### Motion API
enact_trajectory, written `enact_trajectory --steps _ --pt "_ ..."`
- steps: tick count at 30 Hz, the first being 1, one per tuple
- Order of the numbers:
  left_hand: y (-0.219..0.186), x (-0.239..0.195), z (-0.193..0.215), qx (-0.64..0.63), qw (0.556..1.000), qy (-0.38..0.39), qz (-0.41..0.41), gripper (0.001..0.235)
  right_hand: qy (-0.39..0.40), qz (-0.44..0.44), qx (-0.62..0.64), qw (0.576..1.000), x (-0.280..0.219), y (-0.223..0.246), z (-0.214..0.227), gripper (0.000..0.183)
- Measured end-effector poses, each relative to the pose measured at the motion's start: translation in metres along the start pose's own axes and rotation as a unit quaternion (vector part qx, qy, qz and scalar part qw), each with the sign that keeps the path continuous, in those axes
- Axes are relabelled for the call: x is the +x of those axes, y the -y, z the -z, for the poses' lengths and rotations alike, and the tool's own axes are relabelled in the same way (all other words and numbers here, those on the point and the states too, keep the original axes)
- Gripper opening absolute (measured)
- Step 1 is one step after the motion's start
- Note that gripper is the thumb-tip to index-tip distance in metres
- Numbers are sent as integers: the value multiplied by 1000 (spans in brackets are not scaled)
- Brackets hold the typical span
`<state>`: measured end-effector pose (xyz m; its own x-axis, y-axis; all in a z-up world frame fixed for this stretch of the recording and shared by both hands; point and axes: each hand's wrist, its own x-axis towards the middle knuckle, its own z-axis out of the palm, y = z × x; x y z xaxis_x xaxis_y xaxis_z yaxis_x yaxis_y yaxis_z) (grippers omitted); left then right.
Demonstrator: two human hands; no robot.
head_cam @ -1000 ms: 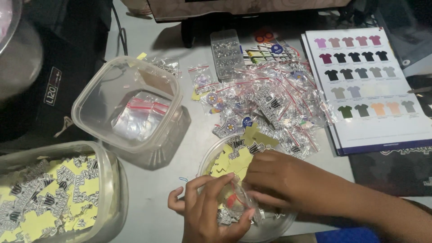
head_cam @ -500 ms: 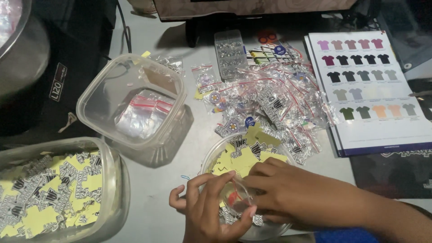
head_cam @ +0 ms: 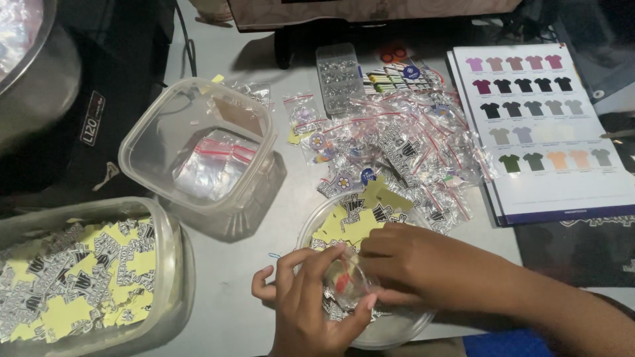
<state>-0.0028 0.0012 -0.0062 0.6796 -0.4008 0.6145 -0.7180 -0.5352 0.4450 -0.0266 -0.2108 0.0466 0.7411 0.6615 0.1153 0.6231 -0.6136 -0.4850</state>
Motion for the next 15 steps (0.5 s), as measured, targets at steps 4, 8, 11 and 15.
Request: enact_trajectory --steps 4,8,11,15 --pt "-3 -1 2 -15 1000 12 18 51 -29 -14 24 999 2 -4 2 22" --pt "-2 -1 2 -8 1000 5 20 51 -5 -59 75 995 2 5 19 21" --pt "0 -3 1 -6 1000 -10 22 52 0 -105 100 989 -5 7 30 19" --pt "1 -5 1 -12 999 -5 33 54 -92 -140 74 983 -10 10 39 15"
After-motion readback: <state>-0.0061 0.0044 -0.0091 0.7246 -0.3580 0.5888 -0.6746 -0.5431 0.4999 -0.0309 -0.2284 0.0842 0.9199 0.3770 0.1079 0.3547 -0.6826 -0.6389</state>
